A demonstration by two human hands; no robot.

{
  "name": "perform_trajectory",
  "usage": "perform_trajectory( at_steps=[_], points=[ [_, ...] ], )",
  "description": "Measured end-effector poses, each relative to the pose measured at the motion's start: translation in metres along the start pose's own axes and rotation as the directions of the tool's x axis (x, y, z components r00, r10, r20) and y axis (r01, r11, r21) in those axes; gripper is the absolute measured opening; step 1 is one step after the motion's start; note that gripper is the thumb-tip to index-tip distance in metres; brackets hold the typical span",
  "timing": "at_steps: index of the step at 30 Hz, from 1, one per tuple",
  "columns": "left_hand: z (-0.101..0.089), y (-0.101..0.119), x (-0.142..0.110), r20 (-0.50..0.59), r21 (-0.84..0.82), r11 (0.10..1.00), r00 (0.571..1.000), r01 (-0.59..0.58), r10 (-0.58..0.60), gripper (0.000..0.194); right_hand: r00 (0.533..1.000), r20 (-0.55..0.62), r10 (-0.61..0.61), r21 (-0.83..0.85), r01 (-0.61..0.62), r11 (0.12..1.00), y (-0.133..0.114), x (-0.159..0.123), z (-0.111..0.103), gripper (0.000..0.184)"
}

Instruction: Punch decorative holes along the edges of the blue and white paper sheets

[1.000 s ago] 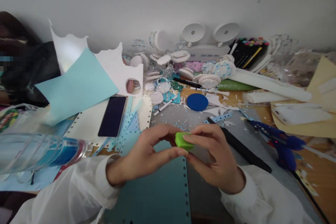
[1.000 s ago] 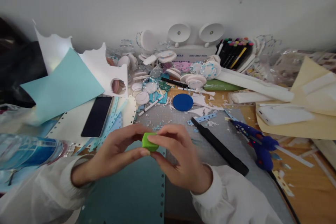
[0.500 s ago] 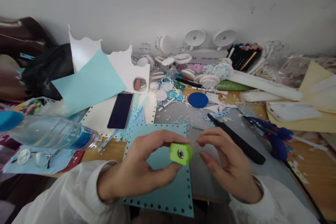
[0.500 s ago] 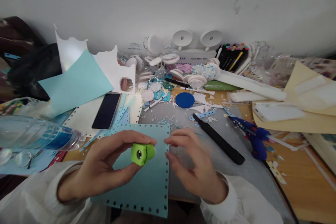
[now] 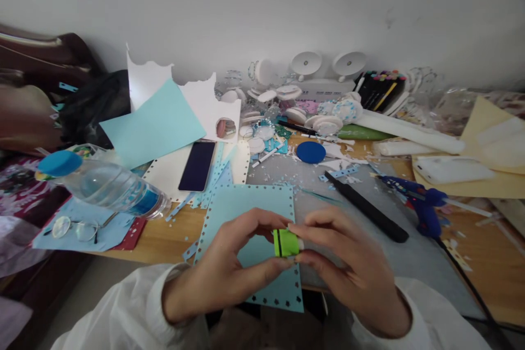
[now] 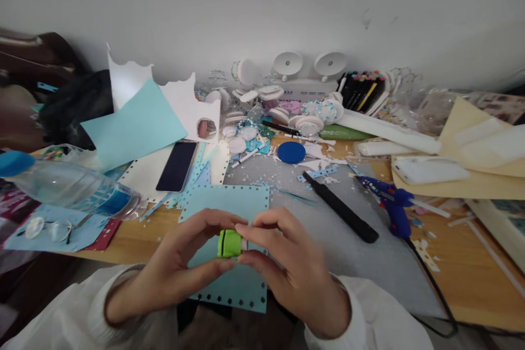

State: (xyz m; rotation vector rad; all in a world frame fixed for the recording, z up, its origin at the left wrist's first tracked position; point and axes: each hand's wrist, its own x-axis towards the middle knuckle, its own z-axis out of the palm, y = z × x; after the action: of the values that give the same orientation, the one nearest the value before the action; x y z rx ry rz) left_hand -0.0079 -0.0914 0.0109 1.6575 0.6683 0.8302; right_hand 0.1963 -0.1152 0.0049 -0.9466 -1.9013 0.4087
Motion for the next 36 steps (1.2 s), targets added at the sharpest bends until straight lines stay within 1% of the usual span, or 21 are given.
perform_trajectory(
  at_steps=[2,3,5,7,10,12,14,16,19,21,22,23,24,25,26,27,29,31,33,34,36],
  points=[
    [0.0,-0.002,-0.002,-0.01,0.063,0.998,1.0,-0.015,0.016,0.031,1.0,0.0,0.028,0.041,-0.028,0.999,-0.001,0.0,-0.001,0.022],
    [0.0,-0.003,-0.003,-0.009,0.067,0.998,1.0,-0.017,0.018,0.029,0.999,-0.003,0.046,0.07,-0.045,0.997,-0.002,0.0,-0.002,0.02],
    [0.001,-0.004,-0.005,-0.002,0.038,0.999,1.0,-0.007,0.008,0.027,0.996,-0.017,0.084,0.119,-0.081,0.99,-0.004,0.0,-0.003,0.014],
    [0.003,-0.005,-0.005,-0.006,-0.031,0.999,1.0,0.018,-0.018,0.024,0.993,-0.039,0.112,0.13,-0.106,0.986,-0.006,-0.001,-0.003,0.012],
    [0.008,-0.01,-0.001,-0.002,-0.232,0.965,0.993,0.118,-0.122,0.019,0.992,-0.047,0.117,0.114,-0.111,0.987,-0.006,-0.004,-0.001,0.011],
    [0.011,-0.015,0.002,0.018,-0.384,0.902,0.978,0.197,-0.206,0.018,0.995,-0.024,0.1,0.114,-0.096,0.989,-0.003,-0.008,0.002,0.016],
    [0.012,-0.021,0.005,0.047,-0.48,0.838,0.962,0.259,-0.27,0.02,0.997,0.012,0.082,0.123,-0.082,0.989,0.003,-0.011,0.004,0.019],
    [0.013,-0.027,0.006,0.079,-0.507,0.803,0.944,0.314,-0.32,0.022,0.995,0.055,0.083,0.132,-0.09,0.987,0.01,-0.015,0.007,0.02],
    [0.012,-0.033,0.007,0.109,-0.466,0.802,0.923,0.375,-0.368,0.023,0.985,0.111,0.13,0.153,-0.146,0.977,0.022,-0.019,0.011,0.019],
    [0.01,-0.037,0.008,0.109,-0.343,0.858,0.924,0.381,-0.367,0.022,0.977,0.133,0.166,0.164,-0.187,0.968,0.032,-0.02,0.012,0.018],
    [0.008,-0.04,0.008,0.089,-0.226,0.903,0.93,0.367,-0.356,0.023,0.972,0.139,0.188,0.156,-0.209,0.965,0.039,-0.019,0.011,0.016],
    [0.005,-0.043,0.009,0.057,-0.073,0.94,0.943,0.333,-0.329,0.026,0.968,0.138,0.208,0.137,-0.227,0.964,0.048,-0.018,0.011,0.015],
    [0.0,-0.046,0.009,0.017,0.105,0.954,0.959,0.281,-0.284,0.028,0.964,0.13,0.231,0.105,-0.245,0.964,0.059,-0.016,0.009,0.012],
    [-0.006,-0.05,0.01,-0.026,0.286,0.933,0.975,0.218,-0.22,0.032,0.959,0.119,0.257,0.059,-0.265,0.962,0.071,-0.014,0.007,0.009],
    [-0.013,-0.054,0.012,-0.05,0.436,0.887,0.988,0.152,-0.145,0.031,0.955,0.102,0.279,0.005,-0.281,0.96,0.084,-0.011,0.004,0.007],
    [-0.02,-0.058,0.013,-0.052,0.561,0.823,0.996,0.093,-0.077,0.028,0.944,0.093,0.316,-0.054,-0.312,0.949,0.099,-0.008,0.001,0.005],
    [-0.035,-0.065,0.018,-0.064,0.724,0.689,0.998,0.026,0.029,0.026,0.931,0.046,0.362,-0.184,-0.348,0.919,0.128,-0.001,-0.006,0.005],
    [-0.047,-0.071,0.025,-0.063,0.813,0.582,0.997,0.032,0.033,0.027,0.931,0.013,0.366,-0.248,-0.351,0.903,0.153,0.007,-0.012,0.007],
    [-0.054,-0.075,0.032,-0.054,0.863,0.503,0.998,0.055,-0.016,0.03,0.936,0.012,0.353,-0.3,-0.333,0.894,0.169,0.015,-0.015,0.008],
    [-0.056,-0.077,0.035,-0.049,0.877,0.475,0.998,0.064,-0.045,0.031,0.939,0.015,0.342,-0.322,-0.32,0.891,0.173,0.018,-0.015,0.008],
    [-0.058,-0.081,0.04,-0.049,0.891,0.445,0.994,0.086,-0.095,0.031,0.949,0.02,0.313,-0.359,-0.286,0.888,0.172,0.023,-0.013,0.011]
  ],
)
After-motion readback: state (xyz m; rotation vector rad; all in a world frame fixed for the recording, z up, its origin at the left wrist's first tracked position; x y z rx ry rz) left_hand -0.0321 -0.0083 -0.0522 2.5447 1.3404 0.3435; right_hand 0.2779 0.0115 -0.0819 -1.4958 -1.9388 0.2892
